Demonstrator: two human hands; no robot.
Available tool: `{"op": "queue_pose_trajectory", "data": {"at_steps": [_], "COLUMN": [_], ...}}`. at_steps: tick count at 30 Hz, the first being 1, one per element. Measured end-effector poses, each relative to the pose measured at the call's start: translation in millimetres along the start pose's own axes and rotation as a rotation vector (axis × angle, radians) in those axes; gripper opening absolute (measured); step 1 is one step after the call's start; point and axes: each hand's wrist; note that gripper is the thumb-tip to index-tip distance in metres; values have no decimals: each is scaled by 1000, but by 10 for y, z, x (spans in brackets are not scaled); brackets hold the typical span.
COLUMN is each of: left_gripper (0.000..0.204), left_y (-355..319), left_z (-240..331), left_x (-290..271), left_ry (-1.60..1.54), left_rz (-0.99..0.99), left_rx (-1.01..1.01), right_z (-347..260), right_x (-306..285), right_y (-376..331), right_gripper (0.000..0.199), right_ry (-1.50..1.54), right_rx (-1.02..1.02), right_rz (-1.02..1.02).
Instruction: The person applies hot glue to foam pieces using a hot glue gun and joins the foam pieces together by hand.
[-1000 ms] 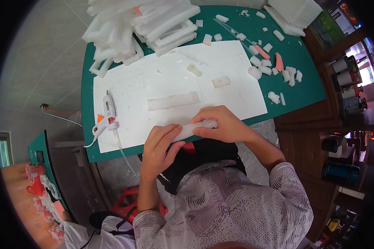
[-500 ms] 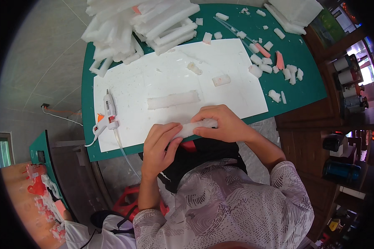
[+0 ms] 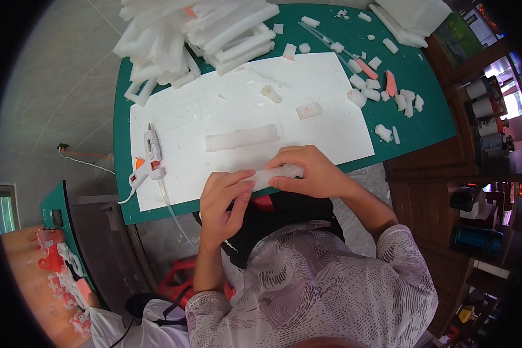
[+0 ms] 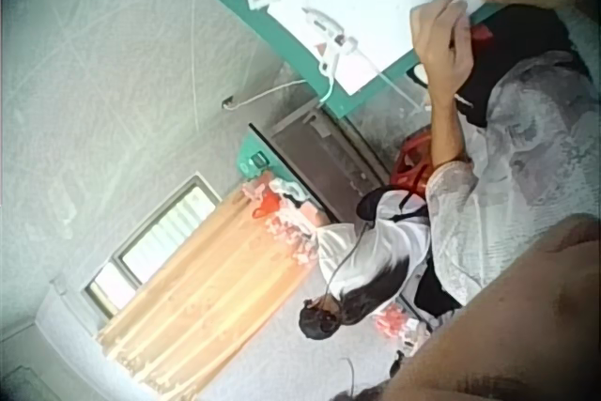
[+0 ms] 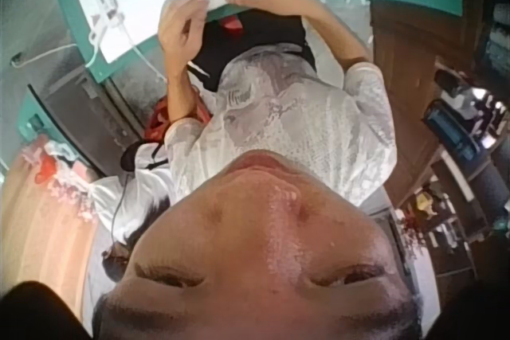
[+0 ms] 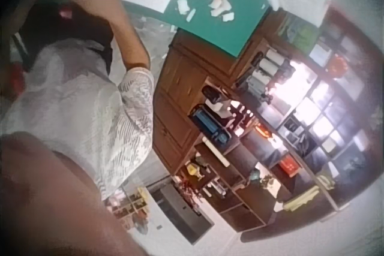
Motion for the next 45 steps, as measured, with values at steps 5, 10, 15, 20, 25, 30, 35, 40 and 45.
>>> {"op": "queue_pose_trajectory", "data": {"at_steps": [5, 10, 15, 20, 25, 30, 35, 40, 45], "left_gripper": [16, 17, 19, 12, 17, 11, 6, 14, 18], "left_y": [-71, -79, -95, -125, -103, -99, -85, -32, -74], "left_z": [-49, -64, -73, -87, -93, -88, -48, -17, -41], "left_x": [22, 37, 56, 64, 93, 91, 56, 93, 82], "left_ry": [-64, -77, -97, -129, -140, -121, -104, -154, -174], "left_rz": [54, 92, 137, 109, 126, 104, 70, 59, 60], "left_rx": [-35, -6, -36, -62, -48, -41, -76, -103, -141], "right_z": [-6, -16, 6, -8, -20, -4, -2, -18, -38], "right_x": [8, 22, 47, 42, 37, 26, 23, -45, -39], "right_y": [1, -6, -9, -6, -17, -30, -19, -26, 0], "right_gripper": [30, 30, 26, 27, 28, 29, 27, 26, 26], "right_ry": [14, 15, 13, 5, 8, -3, -5, -8, -30], "right_rx": [5, 5, 1, 2, 40, 33, 0, -33, 0], "right_rz": [-26, -38, -12, -21, -24, -15, -14, -27, -29]}}
Point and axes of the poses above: each hand's wrist, its own y-axis towards the middle knuckle, its own x-axis out of the palm, z = x × y, and after that the axes turned 6 degrees about -x, right-handed
